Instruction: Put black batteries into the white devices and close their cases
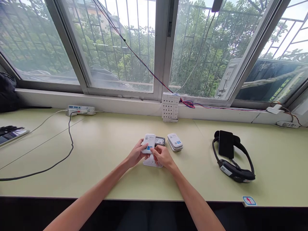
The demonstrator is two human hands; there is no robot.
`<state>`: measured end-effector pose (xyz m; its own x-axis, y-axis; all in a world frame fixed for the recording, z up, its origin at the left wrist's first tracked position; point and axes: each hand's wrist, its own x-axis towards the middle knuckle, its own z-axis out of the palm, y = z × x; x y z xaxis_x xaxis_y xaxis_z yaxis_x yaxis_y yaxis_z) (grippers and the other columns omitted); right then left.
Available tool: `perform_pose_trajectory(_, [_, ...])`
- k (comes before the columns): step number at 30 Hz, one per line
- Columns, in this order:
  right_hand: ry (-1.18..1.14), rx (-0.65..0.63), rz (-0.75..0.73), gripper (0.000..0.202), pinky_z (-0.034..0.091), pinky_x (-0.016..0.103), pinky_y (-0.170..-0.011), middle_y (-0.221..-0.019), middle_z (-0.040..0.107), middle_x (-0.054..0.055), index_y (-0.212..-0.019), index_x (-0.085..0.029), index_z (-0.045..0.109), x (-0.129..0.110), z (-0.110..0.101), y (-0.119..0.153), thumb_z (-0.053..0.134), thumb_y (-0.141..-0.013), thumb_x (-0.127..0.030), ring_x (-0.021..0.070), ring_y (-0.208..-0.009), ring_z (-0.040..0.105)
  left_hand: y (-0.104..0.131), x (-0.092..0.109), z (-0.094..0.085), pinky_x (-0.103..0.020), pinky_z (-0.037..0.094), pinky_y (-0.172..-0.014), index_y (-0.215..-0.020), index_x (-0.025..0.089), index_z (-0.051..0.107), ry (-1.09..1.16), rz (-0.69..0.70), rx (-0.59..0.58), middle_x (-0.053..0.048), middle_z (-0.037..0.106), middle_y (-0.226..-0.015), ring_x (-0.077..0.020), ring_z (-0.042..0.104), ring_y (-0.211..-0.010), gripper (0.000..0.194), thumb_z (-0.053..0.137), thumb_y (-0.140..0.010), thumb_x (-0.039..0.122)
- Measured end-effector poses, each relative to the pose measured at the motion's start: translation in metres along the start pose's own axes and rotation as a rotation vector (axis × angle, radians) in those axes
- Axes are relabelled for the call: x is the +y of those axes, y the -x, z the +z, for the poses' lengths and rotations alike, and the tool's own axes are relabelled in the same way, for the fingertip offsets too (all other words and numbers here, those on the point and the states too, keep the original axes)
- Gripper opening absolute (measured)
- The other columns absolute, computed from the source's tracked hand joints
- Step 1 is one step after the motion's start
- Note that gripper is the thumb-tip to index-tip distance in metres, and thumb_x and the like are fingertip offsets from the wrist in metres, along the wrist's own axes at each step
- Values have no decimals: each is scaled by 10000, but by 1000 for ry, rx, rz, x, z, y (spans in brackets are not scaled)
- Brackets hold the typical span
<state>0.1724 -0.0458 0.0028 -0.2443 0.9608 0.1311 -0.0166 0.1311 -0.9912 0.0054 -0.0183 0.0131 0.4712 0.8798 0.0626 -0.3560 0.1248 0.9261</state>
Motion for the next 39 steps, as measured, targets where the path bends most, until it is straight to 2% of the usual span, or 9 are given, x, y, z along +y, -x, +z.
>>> perform_pose_trajectory(5, [-4,-51,61,422,319,210,-321,-476,515,-62,-680,-210,486,-5,1,3,623,-793,-592,97,-325,463,2,1,2,-230,450,-476,-1013,201,411,-5,3,-8,7,596,-807,-88,562,-537,426,679,-809,462])
perform_pose_trajectory(11, [-92,-9,66,428,264,196,-300,-459,454,-83,-650,-205,456,-7,1,2,662,-774,-559,71,-302,408,3,5,3,-239,447,-478,-1065,200,430,-32,-16,-45,-9,607,-854,-95,575,-550,443,676,-811,465])
perform_pose_trajectory(15, [-159,14,63,428,244,193,-284,-461,436,-95,-636,-201,446,-4,-1,0,667,-780,-537,46,-281,345,4,7,1,-213,386,-428,-1142,197,427,-96,-34,-62,11,603,-786,-68,514,-466,509,685,-798,471])
perform_pose_trajectory(21, [-176,22,62,417,221,183,-282,-467,450,-88,-635,-196,441,-1,-3,-1,666,-795,-507,40,-281,353,6,10,2,-178,272,-382,-1194,187,416,-174,-59,-57,74,523,-586,-47,408,-395,558,679,-800,482])
perform_pose_trajectory(33, [-151,30,62,398,210,171,-273,-470,438,-93,-682,-192,462,-2,-3,0,651,-806,-519,49,-284,380,7,10,2,-172,230,-406,-1223,184,395,-210,-48,-68,76,510,-552,-42,369,-418,580,669,-812,489])
perform_pose_trajectory(39, [-162,2,108,416,224,171,-275,-469,416,-98,-696,-181,495,-1,-1,-1,664,-779,-552,37,-284,341,7,6,1,-177,236,-411,-1252,179,411,-198,-29,-88,80,481,-564,-42,358,-433,606,688,-802,476])
